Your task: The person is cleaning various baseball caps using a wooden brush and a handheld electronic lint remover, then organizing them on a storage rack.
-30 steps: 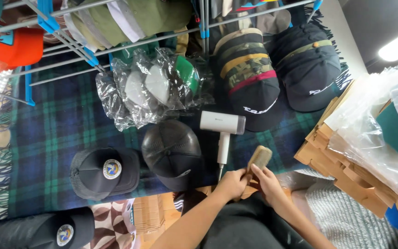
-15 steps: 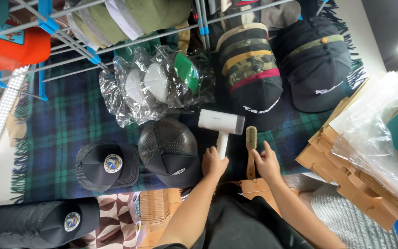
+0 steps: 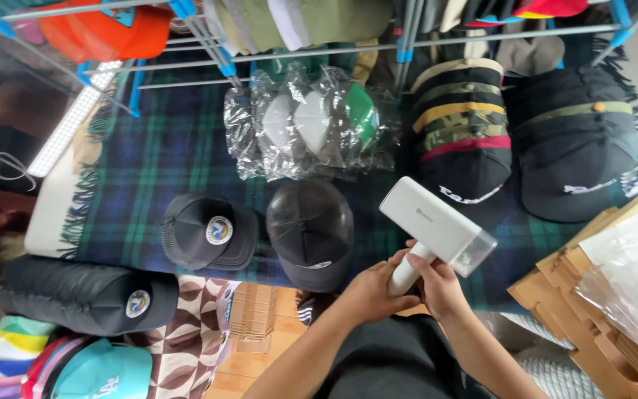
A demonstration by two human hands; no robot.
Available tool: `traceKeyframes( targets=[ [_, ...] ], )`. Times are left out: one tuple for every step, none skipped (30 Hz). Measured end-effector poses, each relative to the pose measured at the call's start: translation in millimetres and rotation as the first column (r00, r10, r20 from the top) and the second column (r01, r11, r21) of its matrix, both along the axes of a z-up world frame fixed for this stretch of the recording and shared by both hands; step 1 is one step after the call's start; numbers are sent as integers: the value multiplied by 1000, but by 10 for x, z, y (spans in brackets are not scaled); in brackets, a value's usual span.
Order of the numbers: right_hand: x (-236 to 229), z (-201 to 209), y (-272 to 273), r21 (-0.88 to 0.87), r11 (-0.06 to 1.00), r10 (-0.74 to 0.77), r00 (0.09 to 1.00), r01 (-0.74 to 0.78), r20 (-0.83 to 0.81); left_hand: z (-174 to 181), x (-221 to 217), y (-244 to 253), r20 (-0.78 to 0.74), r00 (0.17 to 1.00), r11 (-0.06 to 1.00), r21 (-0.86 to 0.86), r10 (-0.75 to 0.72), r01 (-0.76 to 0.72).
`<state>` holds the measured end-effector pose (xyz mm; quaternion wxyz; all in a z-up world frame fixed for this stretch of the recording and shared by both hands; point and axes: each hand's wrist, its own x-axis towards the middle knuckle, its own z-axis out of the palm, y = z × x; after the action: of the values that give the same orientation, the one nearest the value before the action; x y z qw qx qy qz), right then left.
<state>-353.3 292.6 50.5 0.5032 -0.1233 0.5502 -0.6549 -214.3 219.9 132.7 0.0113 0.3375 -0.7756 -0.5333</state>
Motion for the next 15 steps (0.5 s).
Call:
traceKeyframes(
  targets=[
    [-53, -125, 4, -6, 1000, 13, 1000, -13, 1, -21, 124, -86, 1, 1000, 1000, -6, 13, -13],
    [-119, -252, 4, -32, 999, 28, 997, -30, -78, -46, 235, -178, -157, 982, 988, -91, 107, -122],
    [-185, -385, -2, -58, 997, 40, 987, -50, -156, -76, 348, -271, -318, 931, 958, -159, 180, -239],
    [-163, -129, -48, -55, 997, 50, 987, -59, -154, -104, 486, -420, -316, 930, 956, -156, 190, -248],
    [-139, 122, -96, 2, 985, 167, 946, -173, -278, -135, 628, -566, -306, 888, 852, -297, 344, -432],
    [-126, 379, -143, 72, 959, 279, 877, -273, -391, -168, 758, -718, -320, 816, 695, -428, 481, -577],
    [-94, 415, -201, 75, 958, 284, 875, -278, -391, -288, 868, -817, -320, 813, 693, -426, 486, -581],
    [-67, 452, -263, 158, 930, 366, 802, -332, -471, -410, 971, -920, -376, 752, 554, -513, 542, -656],
    [-38, 491, -326, 246, 895, 446, 715, -373, -538, -530, 1076, -1023, -439, 685, 397, -582, 582, -710],
    [-6, 534, -370, 247, 894, 447, 714, -374, -539, -580, 1058, -1087, -440, 683, 397, -580, 583, -712],
    [28, 576, -417, 261, 880, 473, 684, -397, -555, -631, 1042, -1153, -460, 710, 377, -622, 534, -686],
    [61, 617, -460, 276, 867, 495, 654, -415, -572, -688, 1017, -1224, -478, 736, 355, -661, 479, -661],
    [53, 645, -498, 278, 868, 494, 653, -412, -574, -734, 965, -1283, -481, 735, 357, -658, 478, -663],
    [51, 673, -528, 331, 850, 522, 569, -410, -636, -781, 921, -1332, -493, 766, 334, -701, 412, -631],
    [51, 699, -560, 383, 832, 548, 477, -402, -687, -830, 878, -1382, -500, 794, 306, -740, 345, -599]
  ],
)
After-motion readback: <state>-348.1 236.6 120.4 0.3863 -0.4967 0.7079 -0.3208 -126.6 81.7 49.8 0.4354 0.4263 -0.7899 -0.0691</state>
